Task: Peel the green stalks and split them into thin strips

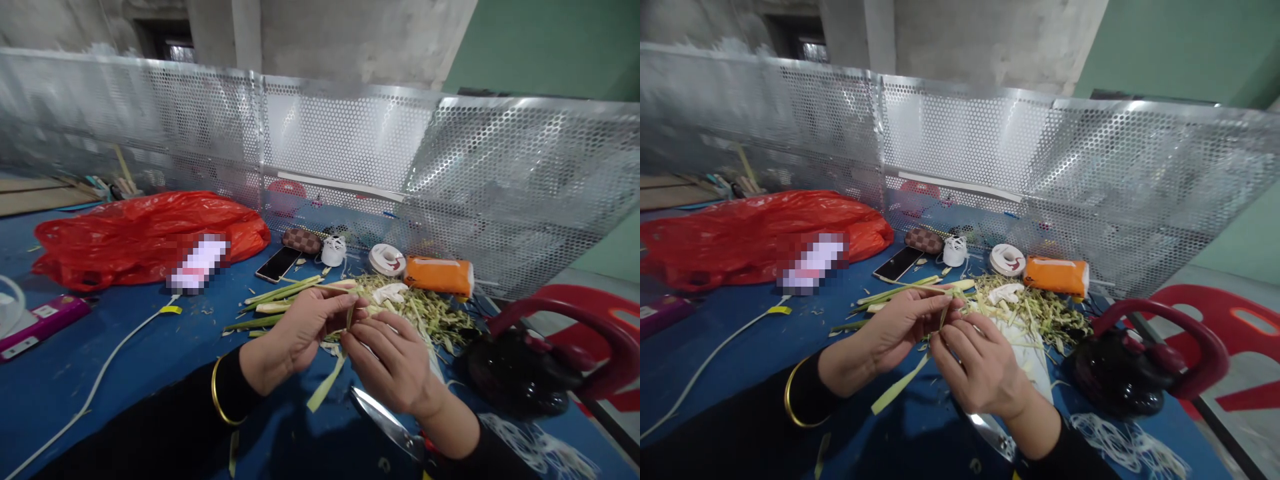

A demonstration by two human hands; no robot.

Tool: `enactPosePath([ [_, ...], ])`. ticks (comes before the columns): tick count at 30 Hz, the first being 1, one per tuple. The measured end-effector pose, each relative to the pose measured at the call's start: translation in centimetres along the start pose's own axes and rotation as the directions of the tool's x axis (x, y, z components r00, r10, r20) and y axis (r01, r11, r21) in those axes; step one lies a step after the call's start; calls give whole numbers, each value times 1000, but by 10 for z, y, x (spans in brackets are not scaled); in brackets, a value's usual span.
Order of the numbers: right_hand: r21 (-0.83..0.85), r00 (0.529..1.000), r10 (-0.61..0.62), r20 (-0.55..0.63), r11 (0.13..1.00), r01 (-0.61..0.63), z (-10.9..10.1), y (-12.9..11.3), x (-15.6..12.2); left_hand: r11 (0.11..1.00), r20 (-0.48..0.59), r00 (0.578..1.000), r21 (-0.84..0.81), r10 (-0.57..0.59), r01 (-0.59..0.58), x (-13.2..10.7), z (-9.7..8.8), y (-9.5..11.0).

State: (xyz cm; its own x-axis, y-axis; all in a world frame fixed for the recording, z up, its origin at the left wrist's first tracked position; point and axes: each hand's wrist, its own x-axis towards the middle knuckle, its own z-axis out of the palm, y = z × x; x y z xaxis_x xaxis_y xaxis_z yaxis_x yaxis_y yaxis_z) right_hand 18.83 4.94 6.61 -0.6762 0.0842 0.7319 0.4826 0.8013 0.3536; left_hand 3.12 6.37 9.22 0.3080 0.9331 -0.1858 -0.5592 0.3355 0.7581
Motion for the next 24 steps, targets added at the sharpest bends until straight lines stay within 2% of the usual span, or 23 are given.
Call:
enactPosePath([
  [5,10,1000,-16,25,1000,15,2,-1,0,1000,-33,999,13,17,-17,-3,5,-2],
  [12,77,996,-77,51,994,73,-2,-7,6,1000,-171,985,2,11,-11,-6,11,-2],
  [17,84,996,-84,23,993,82,-4,-5,5,999,-163,986,40,40,-34,-2,6,-2],
  [19,25,995,74,-71,997,-73,-4,0,4,995,-138,987,69,81,-72,0,2,0],
  [20,-8,972,204,-120,978,-206,-4,3,4,993,-123,988,85,98,-88,1,1,1],
  [21,-24,930,339,-144,938,-346,-4,6,4,990,-110,988,99,111,-100,1,0,2],
  [22,-18,879,458,-131,885,-464,-5,9,5,988,-99,988,113,118,-106,1,0,2],
  [24,63,790,613,15,788,-613,-5,15,5,985,-80,990,139,116,-104,0,0,3],
])
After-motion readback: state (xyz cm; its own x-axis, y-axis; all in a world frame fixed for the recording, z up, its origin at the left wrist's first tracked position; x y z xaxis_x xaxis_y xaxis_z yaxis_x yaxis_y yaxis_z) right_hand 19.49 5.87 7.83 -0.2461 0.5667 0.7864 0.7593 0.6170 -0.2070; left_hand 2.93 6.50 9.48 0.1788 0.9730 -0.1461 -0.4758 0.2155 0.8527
